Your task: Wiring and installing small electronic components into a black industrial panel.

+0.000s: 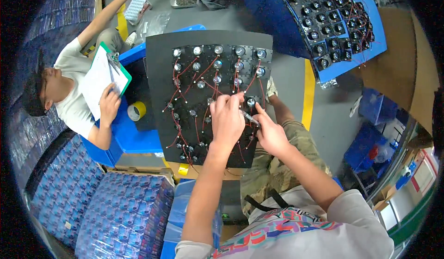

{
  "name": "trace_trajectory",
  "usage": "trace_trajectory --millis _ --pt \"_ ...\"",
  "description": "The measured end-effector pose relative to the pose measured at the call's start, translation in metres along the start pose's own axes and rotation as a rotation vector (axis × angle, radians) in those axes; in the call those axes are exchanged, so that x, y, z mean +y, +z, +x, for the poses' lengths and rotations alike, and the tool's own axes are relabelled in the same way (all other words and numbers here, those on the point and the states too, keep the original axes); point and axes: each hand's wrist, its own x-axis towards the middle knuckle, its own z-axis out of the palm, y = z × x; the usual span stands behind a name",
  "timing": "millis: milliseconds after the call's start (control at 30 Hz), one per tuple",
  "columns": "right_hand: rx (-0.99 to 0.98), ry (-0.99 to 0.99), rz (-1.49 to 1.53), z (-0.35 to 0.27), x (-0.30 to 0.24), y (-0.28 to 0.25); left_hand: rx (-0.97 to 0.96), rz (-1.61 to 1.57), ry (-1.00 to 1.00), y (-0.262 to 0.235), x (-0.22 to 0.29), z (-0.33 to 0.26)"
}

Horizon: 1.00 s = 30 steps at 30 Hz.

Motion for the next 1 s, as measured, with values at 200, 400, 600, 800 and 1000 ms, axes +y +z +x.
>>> trace_trajectory --millis 200,400,600,800,1000 --pt "0.081 0.012 0.01 0.002 -0.001 -0.003 -0.066 0.122 0.154 0.001 -0.007 0.021" --pt "0.109 0.067 0.063 0.008 -0.003 -0.005 -0.097 0.173 0.144 0.006 -0.009 0.019" --pt "0.185 0.022 0.096 0.029 -0.014 -0.001 -0.071 0.194 0.137 0.002 -0.012 0.013" --pt "0.205 0.022 0.047 0.009 -0.015 -0.013 0.0 0.133 0.002 -0.004 -0.003 -0.004" --pt "0.021 -0.015 0.157 -0.053 0.005 -0.019 0.161 -0.01 -0.16 -0.042 0.029 -0.062"
